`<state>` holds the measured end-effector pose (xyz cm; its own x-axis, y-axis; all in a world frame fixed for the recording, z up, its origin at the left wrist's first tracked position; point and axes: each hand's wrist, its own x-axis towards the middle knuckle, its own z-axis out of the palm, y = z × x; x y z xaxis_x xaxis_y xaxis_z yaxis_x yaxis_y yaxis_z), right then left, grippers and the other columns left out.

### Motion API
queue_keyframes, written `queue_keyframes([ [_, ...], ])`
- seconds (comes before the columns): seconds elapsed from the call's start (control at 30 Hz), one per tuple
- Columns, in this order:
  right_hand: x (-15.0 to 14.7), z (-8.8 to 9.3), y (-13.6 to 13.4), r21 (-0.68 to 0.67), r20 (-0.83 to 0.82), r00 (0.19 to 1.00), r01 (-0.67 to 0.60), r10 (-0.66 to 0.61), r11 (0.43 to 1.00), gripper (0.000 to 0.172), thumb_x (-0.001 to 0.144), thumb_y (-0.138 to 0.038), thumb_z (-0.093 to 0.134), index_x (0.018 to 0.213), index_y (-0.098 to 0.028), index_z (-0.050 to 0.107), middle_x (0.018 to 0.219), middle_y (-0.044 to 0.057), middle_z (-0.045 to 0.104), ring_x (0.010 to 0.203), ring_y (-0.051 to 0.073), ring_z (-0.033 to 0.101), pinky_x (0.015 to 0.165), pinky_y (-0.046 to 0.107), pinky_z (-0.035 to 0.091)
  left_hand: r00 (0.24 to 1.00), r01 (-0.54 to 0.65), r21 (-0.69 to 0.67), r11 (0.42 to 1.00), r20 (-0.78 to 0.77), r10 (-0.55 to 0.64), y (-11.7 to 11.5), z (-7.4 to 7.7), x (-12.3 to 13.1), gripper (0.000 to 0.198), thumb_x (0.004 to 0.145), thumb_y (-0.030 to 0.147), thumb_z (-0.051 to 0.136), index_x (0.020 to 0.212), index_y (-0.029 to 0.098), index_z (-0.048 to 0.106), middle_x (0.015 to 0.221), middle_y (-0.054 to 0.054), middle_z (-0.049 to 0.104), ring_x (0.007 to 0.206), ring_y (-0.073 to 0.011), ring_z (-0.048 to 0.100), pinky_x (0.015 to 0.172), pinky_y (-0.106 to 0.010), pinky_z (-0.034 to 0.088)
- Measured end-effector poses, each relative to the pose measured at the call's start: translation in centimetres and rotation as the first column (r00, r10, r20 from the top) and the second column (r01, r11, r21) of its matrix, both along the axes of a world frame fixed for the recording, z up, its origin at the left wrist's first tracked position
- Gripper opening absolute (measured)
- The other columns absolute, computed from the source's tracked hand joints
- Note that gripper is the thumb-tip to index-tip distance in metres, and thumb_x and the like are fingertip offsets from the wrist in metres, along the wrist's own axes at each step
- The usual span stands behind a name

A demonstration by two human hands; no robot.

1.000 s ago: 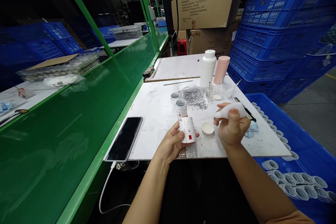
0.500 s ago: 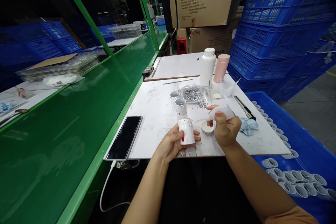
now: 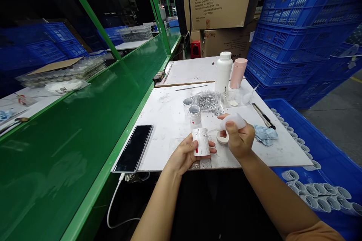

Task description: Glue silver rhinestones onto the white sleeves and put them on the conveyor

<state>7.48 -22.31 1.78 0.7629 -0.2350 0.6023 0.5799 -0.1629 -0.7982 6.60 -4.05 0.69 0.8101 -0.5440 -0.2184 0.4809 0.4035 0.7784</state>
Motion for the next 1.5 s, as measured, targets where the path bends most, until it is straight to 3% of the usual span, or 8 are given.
queue_keyframes([
  [0.27, 0.0, -0.2, 0.1, 0.012, -0.005, 1.0, -0.013, 0.013, 1.0, 0.027, 0.093, -0.034, 0.054, 0.094, -0.015, 0.072, 0.054, -0.001, 0.058, 0.049, 0.013, 0.055, 0.051, 0.028, 0.046, 1.0, 0.005, -0.007, 1.0, 0.008, -0.005, 0.1, -0.1, 0.0, 0.055, 0.081, 0.035, 0.068, 0.126, 0.013, 0.046, 0.105, -0.019, 0.07, 0.096, -0.034, 0.069, 0.076, -0.036, 0.053],
  [0.5, 1.2, 0.7, -0.3, 0.378, 0.059, 0.985, 0.131, -0.165, 0.916, 0.027, 0.088, -0.039, 0.059, 0.094, -0.014, 0.069, 0.065, 0.003, 0.066, 0.053, 0.017, 0.063, 0.047, 0.03, 0.049, 1.0, -0.003, -0.035, 0.999, -0.002, 0.003, 0.1, 0.0, 0.0, 0.05, 0.081, 0.032, 0.067, 0.122, 0.013, 0.047, 0.106, -0.019, 0.07, 0.096, -0.0328, 0.07, 0.077, -0.037, 0.052],
  [0.73, 2.9, 1.2, -7.7, 0.0, -0.078, 0.988, 0.135, -0.134, 0.991, 0.044, 0.082, -0.03, 0.067, 0.124, -0.021, 0.06, 0.117, 0.01, 0.067, 0.106, 0.024, 0.066, 0.099, 0.047, 0.049, 0.996, -0.09, -0.007, 0.996, 0.019, 0.09, -0.2, 0.2, 0.0, 0.056, 0.082, 0.025, 0.063, 0.132, 0.013, 0.042, 0.111, -0.02, 0.069, 0.104, -0.0344, 0.067, 0.095, -0.047, 0.046],
  [0.9, 6.6, -1.4, -12.0, -0.298, -0.227, 0.963, 0.07, -0.142, 0.952, 0.027, 0.085, -0.025, 0.055, 0.11, -0.018, 0.058, 0.107, 0.009, 0.069, 0.103, 0.022, 0.065, 0.098, 0.047, 0.045, 0.99, -0.136, 0.003, 0.991, 0.031, 0.136, -0.3, 0.0, 0.1, 0.06, 0.078, 0.025, 0.069, 0.131, 0.014, 0.043, 0.112, -0.019, 0.068, 0.108, -0.0349, 0.065, 0.096, -0.046, 0.046],
  [1.17, 8.9, -5.0, -12.2, -0.35, -0.382, 0.916, -0.025, -0.118, 0.937, 0.019, 0.077, -0.02, 0.051, 0.095, -0.02, 0.047, 0.102, 0.009, 0.068, 0.094, 0.021, 0.066, 0.089, 0.041, 0.049, 0.945, -0.318, 0.038, 0.947, 0.091, 0.314, -1.0, 0.5, -0.3, 0.083, 0.075, 0.029, 0.077, 0.143, 0.024, 0.03, 0.112, -0.011, 0.068, 0.111, -0.0267, 0.064, 0.098, -0.038, 0.046],
  [1.3, 7.0, -3.1, -11.9, -0.367, -0.19, 0.924, 0.248, -0.333, 0.897, 0.042, 0.072, -0.027, 0.066, 0.11, -0.018, 0.048, 0.114, 0.013, 0.06, 0.104, 0.025, 0.059, 0.09, 0.044, 0.047, 0.95, -0.302, 0.032, 0.953, 0.096, 0.298, -1.0, 0.5, -0.4, 0.085, 0.073, 0.03, 0.079, 0.143, 0.023, 0.032, 0.111, -0.012, 0.069, 0.11, -0.0259, 0.064, 0.097, -0.036, 0.045],
  [1.37, 5.7, -1.4, -11.1, -0.358, 0.159, 0.859, 0.51, -0.487, 0.782, 0.036, 0.073, -0.028, 0.069, 0.104, -0.018, 0.054, 0.111, 0.012, 0.059, 0.104, 0.026, 0.057, 0.087, 0.041, 0.046, 0.95, -0.301, 0.029, 0.953, 0.093, 0.297, -1.0, 0.4, -0.4, 0.085, 0.072, 0.031, 0.079, 0.143, 0.024, 0.034, 0.111, -0.012, 0.069, 0.109, -0.0254, 0.064, 0.097, -0.035, 0.045],
  [1.5, 5.4, 1.2, -7.8, -0.678, 0.067, 0.985, 0.161, -0.158, 0.717, 0.013, 0.088, -0.019, 0.05, 0.087, -0.02, 0.063, 0.087, 0.006, 0.065, 0.082, 0.019, 0.061, 0.074, 0.031, 0.047, 0.949, -0.307, 0.031, 0.951, 0.087, 0.303, -1.0, 0.3, -0.3, 0.086, 0.071, 0.031, 0.08, 0.143, 0.025, 0.034, 0.109, -0.011, 0.07, 0.109, -0.0257, 0.064, 0.097, -0.036, 0.044],
])
